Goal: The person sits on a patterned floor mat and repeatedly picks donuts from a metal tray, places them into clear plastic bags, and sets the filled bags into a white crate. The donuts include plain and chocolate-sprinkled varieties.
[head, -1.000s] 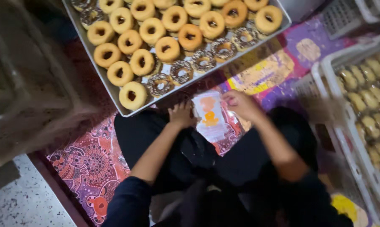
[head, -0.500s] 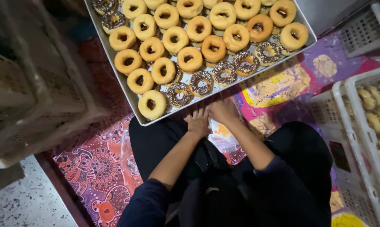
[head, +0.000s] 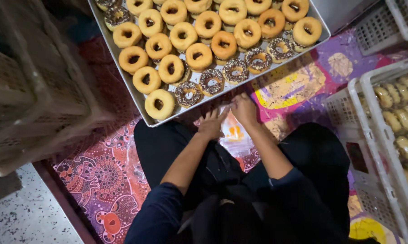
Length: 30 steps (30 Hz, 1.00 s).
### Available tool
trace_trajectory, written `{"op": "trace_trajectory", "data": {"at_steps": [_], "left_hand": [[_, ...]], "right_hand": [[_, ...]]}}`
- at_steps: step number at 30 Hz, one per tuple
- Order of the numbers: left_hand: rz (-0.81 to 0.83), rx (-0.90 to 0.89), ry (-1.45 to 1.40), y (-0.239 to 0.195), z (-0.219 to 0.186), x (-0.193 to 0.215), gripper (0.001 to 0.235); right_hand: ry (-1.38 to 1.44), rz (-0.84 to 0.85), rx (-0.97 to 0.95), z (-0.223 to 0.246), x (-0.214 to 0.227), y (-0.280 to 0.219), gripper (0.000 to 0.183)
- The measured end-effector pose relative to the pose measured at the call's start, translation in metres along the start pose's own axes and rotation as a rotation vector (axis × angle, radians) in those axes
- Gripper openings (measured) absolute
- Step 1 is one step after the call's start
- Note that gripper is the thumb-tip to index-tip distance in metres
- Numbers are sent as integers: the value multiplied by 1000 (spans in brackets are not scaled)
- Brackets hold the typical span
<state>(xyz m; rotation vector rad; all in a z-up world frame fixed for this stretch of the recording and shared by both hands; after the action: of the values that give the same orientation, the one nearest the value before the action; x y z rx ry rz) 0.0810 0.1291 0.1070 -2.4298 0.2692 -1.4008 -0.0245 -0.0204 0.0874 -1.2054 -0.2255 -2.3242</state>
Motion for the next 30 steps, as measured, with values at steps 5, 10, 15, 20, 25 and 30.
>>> {"op": "trace_trajectory", "data": {"at_steps": [5,10,15,20,25,30], "left_hand": [[115,85,-69,7,11,4,126],[35,70,-79,3,-4,10,118],[-238,145,-377,-46,-39,49,108],[-763,-197,-1731,-156,-74,84,101],[-1557,-4,-1916,-222,-6,142,38],[-1792,95,-1926,-254,45,168,38]], "right_hand": [[-392,245,328,7,-7,-8,36],[-473,540,171,36,10,-15,33],[64,366,73,90,92,-39,33],[-70,61,704,151,171,-121,54],[314,670,790,218,150,-126,16],[-222,240,859,285,107,-53,43]]}}
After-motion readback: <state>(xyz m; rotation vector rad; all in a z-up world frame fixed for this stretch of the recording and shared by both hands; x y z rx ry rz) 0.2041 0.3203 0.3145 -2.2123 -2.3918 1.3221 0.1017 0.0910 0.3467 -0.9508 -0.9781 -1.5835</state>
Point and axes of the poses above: each hand's wrist, its own y-axis towards the middle knuckle, its own x-axis out of the back of the hand, z = x × y, the point moved 1 cm from there along y, towards the middle knuckle, and after that the axes turned 15 degrees about -x, right-handed, at the moved point
